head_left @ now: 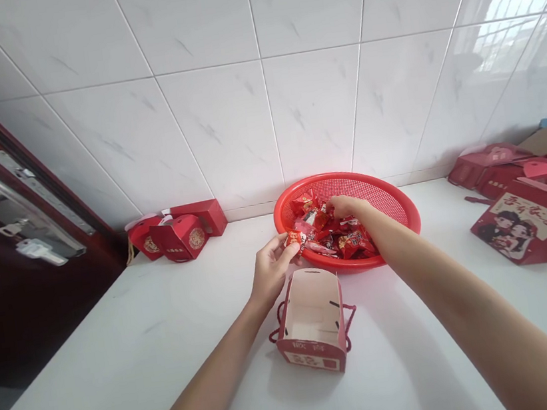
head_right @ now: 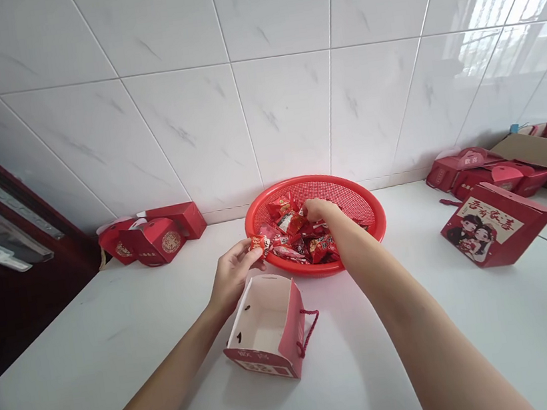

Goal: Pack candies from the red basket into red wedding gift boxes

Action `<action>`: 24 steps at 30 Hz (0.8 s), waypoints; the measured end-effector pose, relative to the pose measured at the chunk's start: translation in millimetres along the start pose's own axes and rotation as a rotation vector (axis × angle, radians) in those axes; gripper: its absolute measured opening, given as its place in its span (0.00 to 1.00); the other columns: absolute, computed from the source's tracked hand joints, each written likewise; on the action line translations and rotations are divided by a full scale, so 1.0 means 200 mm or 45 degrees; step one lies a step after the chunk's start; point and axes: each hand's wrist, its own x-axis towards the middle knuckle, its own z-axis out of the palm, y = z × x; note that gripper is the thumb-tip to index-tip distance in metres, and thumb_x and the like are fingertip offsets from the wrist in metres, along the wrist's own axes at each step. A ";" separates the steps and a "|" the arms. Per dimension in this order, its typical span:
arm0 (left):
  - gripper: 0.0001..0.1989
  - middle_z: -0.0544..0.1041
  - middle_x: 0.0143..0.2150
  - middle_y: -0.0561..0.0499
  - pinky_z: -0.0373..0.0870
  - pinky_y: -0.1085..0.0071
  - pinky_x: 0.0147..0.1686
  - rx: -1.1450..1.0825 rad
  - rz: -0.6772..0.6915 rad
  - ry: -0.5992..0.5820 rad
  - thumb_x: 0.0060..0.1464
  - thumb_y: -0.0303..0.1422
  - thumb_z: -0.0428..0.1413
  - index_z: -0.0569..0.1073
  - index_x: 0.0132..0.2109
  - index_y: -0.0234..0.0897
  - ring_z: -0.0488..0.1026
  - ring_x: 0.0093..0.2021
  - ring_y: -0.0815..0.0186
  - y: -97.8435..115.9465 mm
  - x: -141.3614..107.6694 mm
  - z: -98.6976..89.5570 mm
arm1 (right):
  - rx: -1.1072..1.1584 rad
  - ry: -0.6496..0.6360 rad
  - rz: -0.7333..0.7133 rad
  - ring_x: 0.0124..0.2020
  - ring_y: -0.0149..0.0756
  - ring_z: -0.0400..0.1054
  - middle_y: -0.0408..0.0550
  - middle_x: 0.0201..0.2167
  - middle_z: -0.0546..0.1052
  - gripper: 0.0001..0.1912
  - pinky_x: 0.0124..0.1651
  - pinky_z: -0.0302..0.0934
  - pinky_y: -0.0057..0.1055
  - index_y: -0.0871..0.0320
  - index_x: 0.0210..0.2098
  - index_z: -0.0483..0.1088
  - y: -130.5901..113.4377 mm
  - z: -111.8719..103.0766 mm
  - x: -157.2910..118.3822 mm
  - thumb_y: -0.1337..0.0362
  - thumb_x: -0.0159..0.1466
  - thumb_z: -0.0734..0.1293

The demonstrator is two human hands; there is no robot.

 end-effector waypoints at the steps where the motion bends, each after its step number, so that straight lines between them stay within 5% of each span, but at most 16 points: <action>1: 0.14 0.79 0.36 0.50 0.72 0.68 0.35 -0.001 -0.001 -0.001 0.49 0.41 0.63 0.79 0.39 0.35 0.72 0.26 0.68 0.00 0.00 0.00 | -0.007 0.003 0.008 0.40 0.36 0.73 0.49 0.43 0.77 0.12 0.45 0.70 0.39 0.59 0.48 0.73 0.00 0.00 0.00 0.61 0.67 0.70; 6: 0.14 0.79 0.36 0.50 0.72 0.68 0.35 0.000 0.000 -0.004 0.49 0.41 0.63 0.78 0.38 0.35 0.72 0.26 0.68 0.00 0.00 0.00 | 0.017 0.054 0.043 0.41 0.37 0.73 0.47 0.38 0.78 0.09 0.48 0.69 0.42 0.60 0.40 0.75 -0.01 0.01 0.00 0.62 0.63 0.72; 11: 0.14 0.79 0.36 0.50 0.72 0.69 0.34 -0.014 0.000 -0.009 0.49 0.40 0.63 0.78 0.39 0.35 0.72 0.26 0.69 0.01 0.00 0.00 | 0.228 0.318 -0.003 0.40 0.38 0.71 0.48 0.38 0.77 0.07 0.45 0.66 0.37 0.60 0.36 0.74 0.00 0.00 0.02 0.67 0.59 0.73; 17: 0.13 0.79 0.35 0.51 0.72 0.69 0.34 -0.002 0.002 -0.006 0.49 0.40 0.63 0.78 0.38 0.35 0.72 0.26 0.68 0.00 0.00 0.00 | 0.649 0.620 -0.221 0.33 0.34 0.67 0.45 0.30 0.74 0.06 0.37 0.61 0.30 0.59 0.30 0.70 -0.01 -0.03 0.04 0.67 0.55 0.71; 24: 0.13 0.77 0.33 0.51 0.71 0.69 0.33 -0.002 -0.001 0.000 0.49 0.41 0.63 0.77 0.37 0.35 0.71 0.26 0.67 -0.02 0.00 0.00 | 1.039 0.680 -0.516 0.26 0.31 0.64 0.42 0.25 0.74 0.15 0.29 0.59 0.28 0.59 0.37 0.73 -0.09 -0.05 0.01 0.59 0.53 0.73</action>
